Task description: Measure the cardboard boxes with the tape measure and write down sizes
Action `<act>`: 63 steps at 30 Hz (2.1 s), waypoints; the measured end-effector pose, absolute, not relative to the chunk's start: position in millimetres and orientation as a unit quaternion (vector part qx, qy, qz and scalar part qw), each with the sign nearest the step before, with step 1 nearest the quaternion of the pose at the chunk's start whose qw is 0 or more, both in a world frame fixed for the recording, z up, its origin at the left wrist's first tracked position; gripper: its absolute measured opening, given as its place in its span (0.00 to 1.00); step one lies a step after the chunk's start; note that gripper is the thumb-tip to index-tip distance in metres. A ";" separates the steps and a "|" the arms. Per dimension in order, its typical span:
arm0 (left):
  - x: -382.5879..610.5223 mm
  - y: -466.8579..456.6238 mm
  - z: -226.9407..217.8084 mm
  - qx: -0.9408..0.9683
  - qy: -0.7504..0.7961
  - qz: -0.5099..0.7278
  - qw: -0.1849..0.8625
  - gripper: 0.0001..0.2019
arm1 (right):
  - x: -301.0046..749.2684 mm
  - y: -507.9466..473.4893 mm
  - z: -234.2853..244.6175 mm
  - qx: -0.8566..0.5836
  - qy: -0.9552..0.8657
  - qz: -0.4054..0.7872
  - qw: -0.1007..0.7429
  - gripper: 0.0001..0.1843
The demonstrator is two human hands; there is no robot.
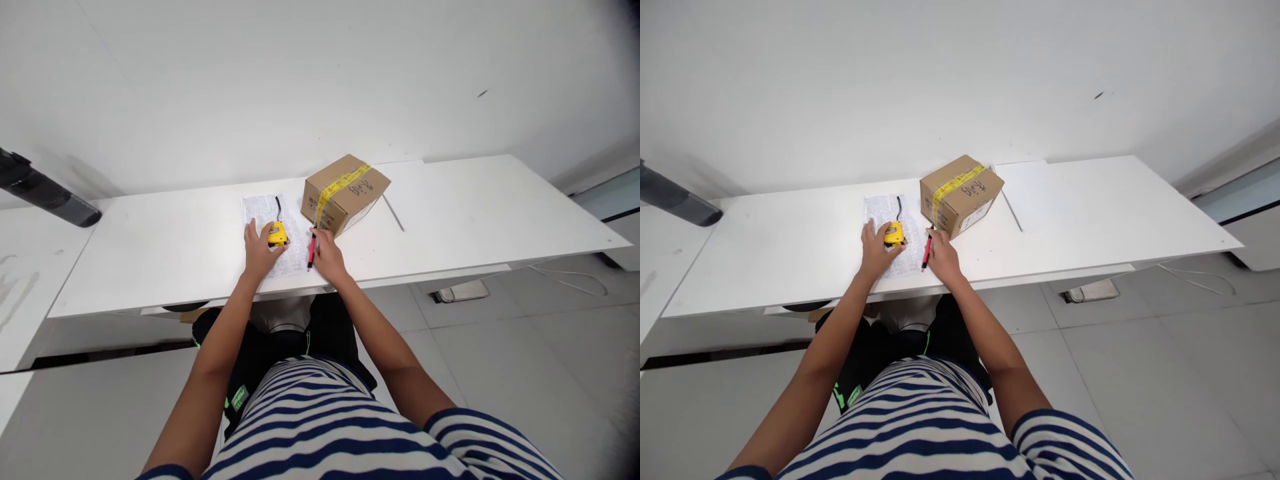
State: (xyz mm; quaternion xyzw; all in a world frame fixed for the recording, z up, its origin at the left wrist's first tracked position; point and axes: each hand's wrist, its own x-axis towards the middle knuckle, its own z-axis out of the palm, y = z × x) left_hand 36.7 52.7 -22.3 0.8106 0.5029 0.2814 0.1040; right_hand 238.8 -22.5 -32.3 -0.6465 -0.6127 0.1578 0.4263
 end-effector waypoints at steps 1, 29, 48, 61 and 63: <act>36.9 52.1 -21.2 0.808 0.506 0.280 0.112 0.35 | 238.0 -20.6 -33.7 -0.655 -0.617 0.156 0.407 0.30; 75.3 -39.2 83.7 0.724 0.331 0.406 0.448 0.21 | 217.9 -98.9 40.9 -0.447 -0.294 0.454 0.713 0.35; 159.1 14.4 103.5 0.458 0.414 0.432 0.658 0.23 | 357.0 30.4 74.6 -0.509 -0.327 0.174 0.777 0.49; 170.2 49.2 78.3 0.499 0.522 0.311 0.617 0.22 | 417.2 77.9 65.5 -0.688 -0.363 0.188 0.600 0.41; 174.0 49.3 76.1 0.512 0.518 0.343 0.593 0.21 | 417.6 78.1 66.8 -0.687 -0.367 0.183 0.600 0.40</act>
